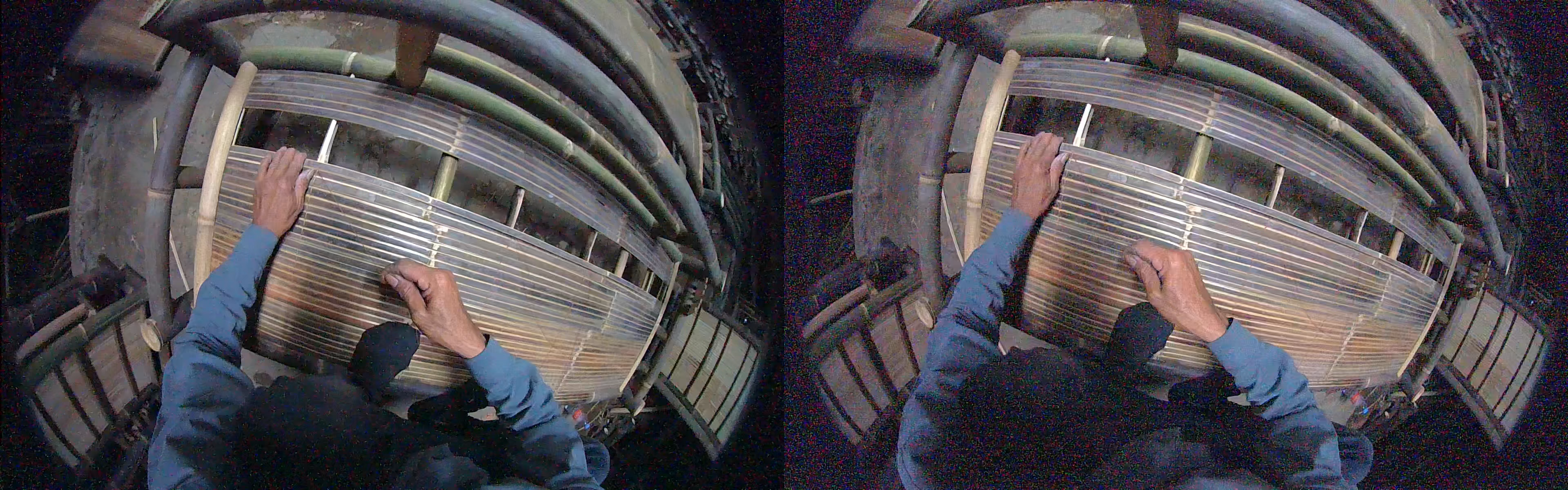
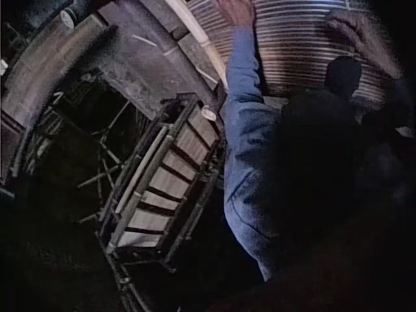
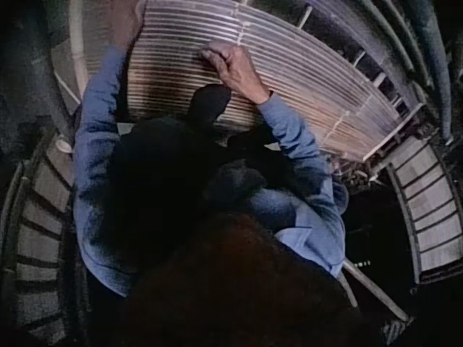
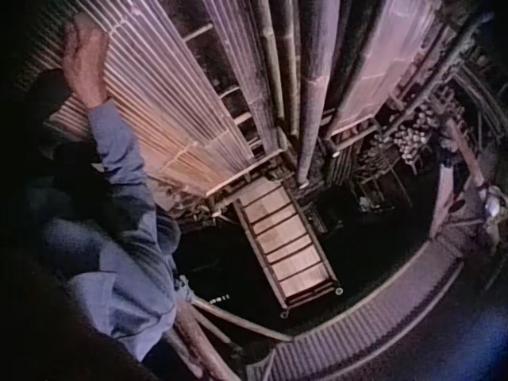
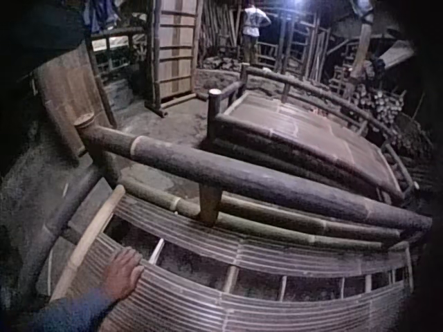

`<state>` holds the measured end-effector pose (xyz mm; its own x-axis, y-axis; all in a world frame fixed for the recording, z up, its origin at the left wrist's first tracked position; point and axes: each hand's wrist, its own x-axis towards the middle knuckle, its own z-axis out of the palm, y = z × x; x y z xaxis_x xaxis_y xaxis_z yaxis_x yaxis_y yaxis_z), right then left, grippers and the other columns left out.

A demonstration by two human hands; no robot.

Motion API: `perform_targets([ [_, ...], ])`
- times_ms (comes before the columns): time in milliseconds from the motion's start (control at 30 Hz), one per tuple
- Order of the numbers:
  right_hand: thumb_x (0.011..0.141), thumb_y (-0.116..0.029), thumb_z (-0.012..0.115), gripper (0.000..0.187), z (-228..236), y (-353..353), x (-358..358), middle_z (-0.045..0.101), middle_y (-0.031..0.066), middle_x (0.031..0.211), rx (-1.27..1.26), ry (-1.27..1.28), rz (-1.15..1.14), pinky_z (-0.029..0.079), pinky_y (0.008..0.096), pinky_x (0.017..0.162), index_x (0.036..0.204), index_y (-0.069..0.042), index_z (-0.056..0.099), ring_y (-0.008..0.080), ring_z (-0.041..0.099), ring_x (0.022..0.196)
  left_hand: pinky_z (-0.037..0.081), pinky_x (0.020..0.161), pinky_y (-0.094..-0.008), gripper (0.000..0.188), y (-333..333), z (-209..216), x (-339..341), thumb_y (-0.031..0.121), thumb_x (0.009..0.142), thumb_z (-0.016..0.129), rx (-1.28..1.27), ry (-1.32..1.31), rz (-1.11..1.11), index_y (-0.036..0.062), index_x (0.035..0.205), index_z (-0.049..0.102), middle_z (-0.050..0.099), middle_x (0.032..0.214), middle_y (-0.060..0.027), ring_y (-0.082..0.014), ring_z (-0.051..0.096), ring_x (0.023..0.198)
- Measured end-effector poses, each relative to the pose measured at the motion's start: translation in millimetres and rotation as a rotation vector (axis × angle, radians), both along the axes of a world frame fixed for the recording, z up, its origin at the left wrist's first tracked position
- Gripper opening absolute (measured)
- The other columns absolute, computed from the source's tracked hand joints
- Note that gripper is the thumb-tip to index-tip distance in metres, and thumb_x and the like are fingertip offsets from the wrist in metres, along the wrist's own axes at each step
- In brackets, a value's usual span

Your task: The person weaves thin bamboo strips into a mat by hand, threading a long cord through pre-arranged vertical bamboo slats.

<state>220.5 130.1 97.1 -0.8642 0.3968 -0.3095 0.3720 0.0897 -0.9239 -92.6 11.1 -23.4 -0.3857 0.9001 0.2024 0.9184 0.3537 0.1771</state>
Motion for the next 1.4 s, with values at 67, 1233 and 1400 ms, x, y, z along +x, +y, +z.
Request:
perform_targets([
  [67, 0.099, -0.008, 0.062, 0.014, 5, 5, 0, 0.072, 0.0128, 0.096, -0.036, 0.015, -0.023, 0.053, 0.0339, 0.086, 0.101, 0.003, 0.07, 0.0224, 0.068, 0.094, 0.043, 0.102, -0.0487, 0.035, 8, 5, -10, 0.028, 0.097, 0.062, -0.001, -0.145, 0.008, 0.0013, 0.12, 0.067, 0.065, 0.123, -0.0195, -0.0386, 0.058, 0.118],
  [1233, 0.084, -0.012, 0.074, 0.013, -193, 84, -242, 0.072, 0.0185, 0.081, 0.271, -0.146, 0.006, 0.051, 0.0418, 0.072, 0.087, 0.0, 0.074, 0.0251, 0.068, 0.076, 0.052, 0.098, -0.0453, 0.033, 82, -4, -64, 0.029, 0.08, 0.075, -0.488, -0.684, 0.152, 0.0316, 0.112, 0.079, 0.076, 0.111, -0.0112, -0.0331, 0.069, 0.11],
  [1400, 0.089, -0.016, 0.069, 0.018, -175, 78, -236, 0.07, 0.0158, 0.078, 0.446, -0.199, 0.107, 0.051, 0.0416, 0.067, 0.092, 0.002, 0.072, 0.0234, 0.067, 0.074, 0.056, 0.074, -0.0342, 0.016, 57, -13, -77, 0.021, 0.087, 0.075, -0.176, -0.909, 0.285, 0.0115, 0.099, 0.079, 0.076, 0.088, -0.01, -0.0183, 0.071, 0.083],
])
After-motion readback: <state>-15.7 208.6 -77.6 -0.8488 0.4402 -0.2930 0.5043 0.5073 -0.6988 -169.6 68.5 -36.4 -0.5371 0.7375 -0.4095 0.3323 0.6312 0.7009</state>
